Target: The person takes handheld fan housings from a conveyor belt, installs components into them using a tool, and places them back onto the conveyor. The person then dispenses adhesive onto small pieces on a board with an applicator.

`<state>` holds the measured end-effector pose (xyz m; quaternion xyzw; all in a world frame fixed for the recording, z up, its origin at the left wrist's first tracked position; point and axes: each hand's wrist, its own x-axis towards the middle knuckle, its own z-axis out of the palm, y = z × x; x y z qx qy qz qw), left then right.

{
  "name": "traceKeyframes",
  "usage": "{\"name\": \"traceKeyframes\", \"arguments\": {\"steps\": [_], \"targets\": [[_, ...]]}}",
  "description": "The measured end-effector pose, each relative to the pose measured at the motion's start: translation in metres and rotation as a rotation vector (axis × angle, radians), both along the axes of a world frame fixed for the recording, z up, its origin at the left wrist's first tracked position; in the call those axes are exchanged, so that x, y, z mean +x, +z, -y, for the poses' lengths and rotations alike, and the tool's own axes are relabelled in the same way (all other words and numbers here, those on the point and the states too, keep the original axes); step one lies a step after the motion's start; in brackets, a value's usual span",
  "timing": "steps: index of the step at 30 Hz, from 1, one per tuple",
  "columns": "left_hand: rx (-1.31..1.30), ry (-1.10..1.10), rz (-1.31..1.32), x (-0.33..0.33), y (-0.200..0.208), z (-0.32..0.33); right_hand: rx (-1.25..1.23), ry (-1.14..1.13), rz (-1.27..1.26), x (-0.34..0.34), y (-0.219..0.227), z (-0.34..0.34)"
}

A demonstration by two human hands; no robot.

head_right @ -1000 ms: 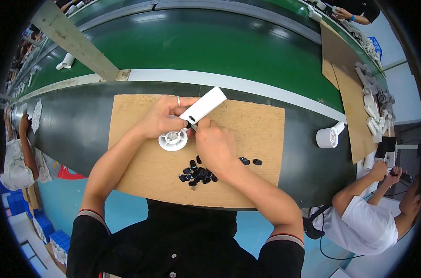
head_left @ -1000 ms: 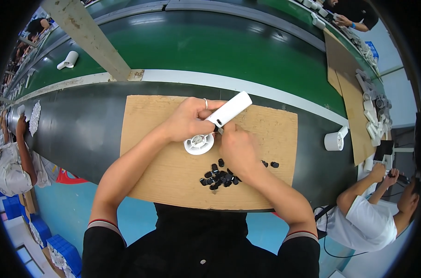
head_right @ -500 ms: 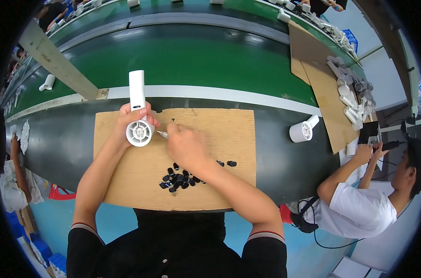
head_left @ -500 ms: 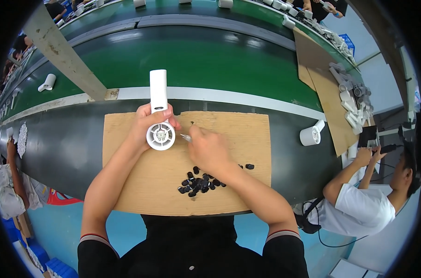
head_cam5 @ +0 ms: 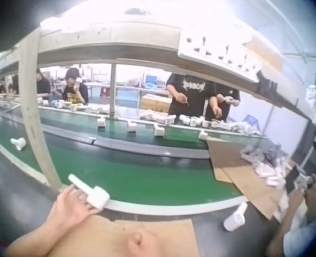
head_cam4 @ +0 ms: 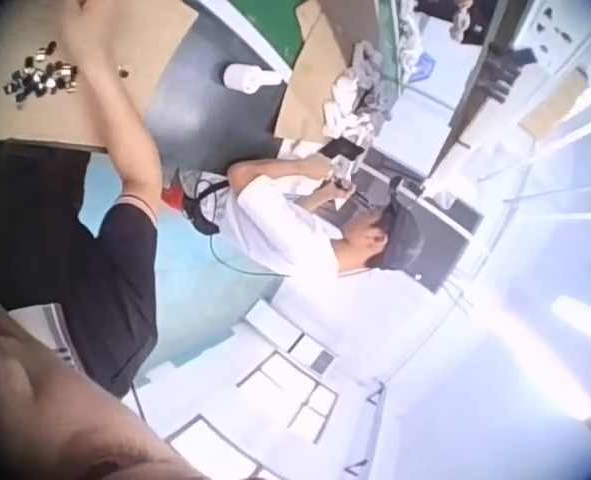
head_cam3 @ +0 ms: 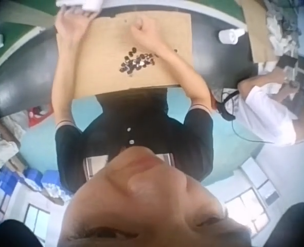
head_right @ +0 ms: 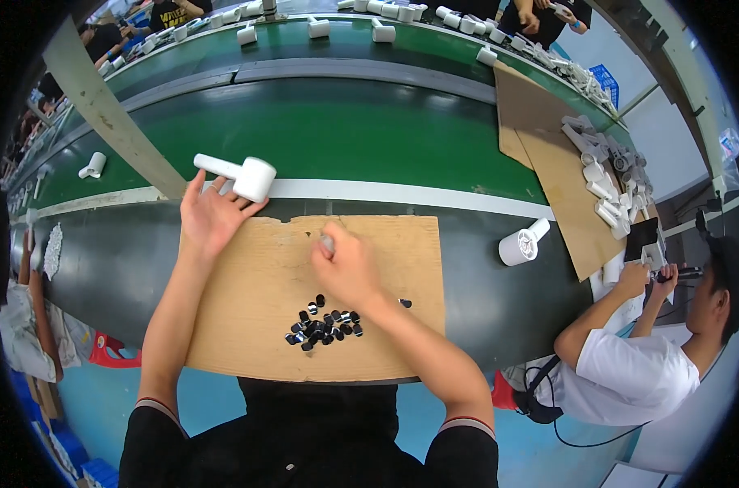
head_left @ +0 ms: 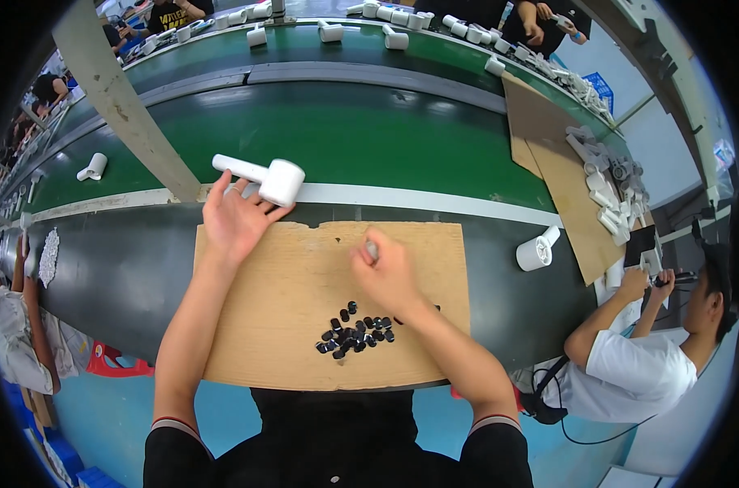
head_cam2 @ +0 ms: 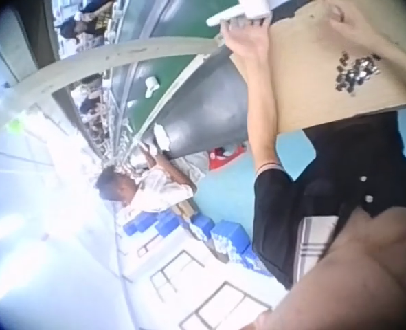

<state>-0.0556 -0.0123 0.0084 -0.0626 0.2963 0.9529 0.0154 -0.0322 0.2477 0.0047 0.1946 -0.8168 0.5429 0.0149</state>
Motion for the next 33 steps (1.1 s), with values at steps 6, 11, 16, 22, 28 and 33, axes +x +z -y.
{"name": "traceKeyframes", "arguments": {"steps": [6,11,16,22,28,33], "targets": [[0.08,0.056,-0.021,-0.004,-0.007,0.014,-0.006,-0.276,-0.037,-0.015,0.045,-0.055],[-0.142,-0.009,-0.07,0.003,-0.007,0.018,0.591,-0.86,-0.345,-0.018,0.056,-0.161],[-0.207,-0.094,-0.098,-0.008,-0.027,0.017,0.769,-0.914,0.0,-0.019,0.018,-0.242],[-0.411,-0.281,-0.219,0.009,-0.018,-0.014,0.468,-0.695,-0.151,-0.003,0.039,-0.14],[-0.178,-0.549,0.035,0.046,-0.01,-0.066,0.29,-0.108,0.13,0.049,0.068,-0.046],[-0.286,-0.413,0.147,0.034,-0.008,-0.053,0.481,-0.192,-0.029,0.061,0.046,-0.099]]}}
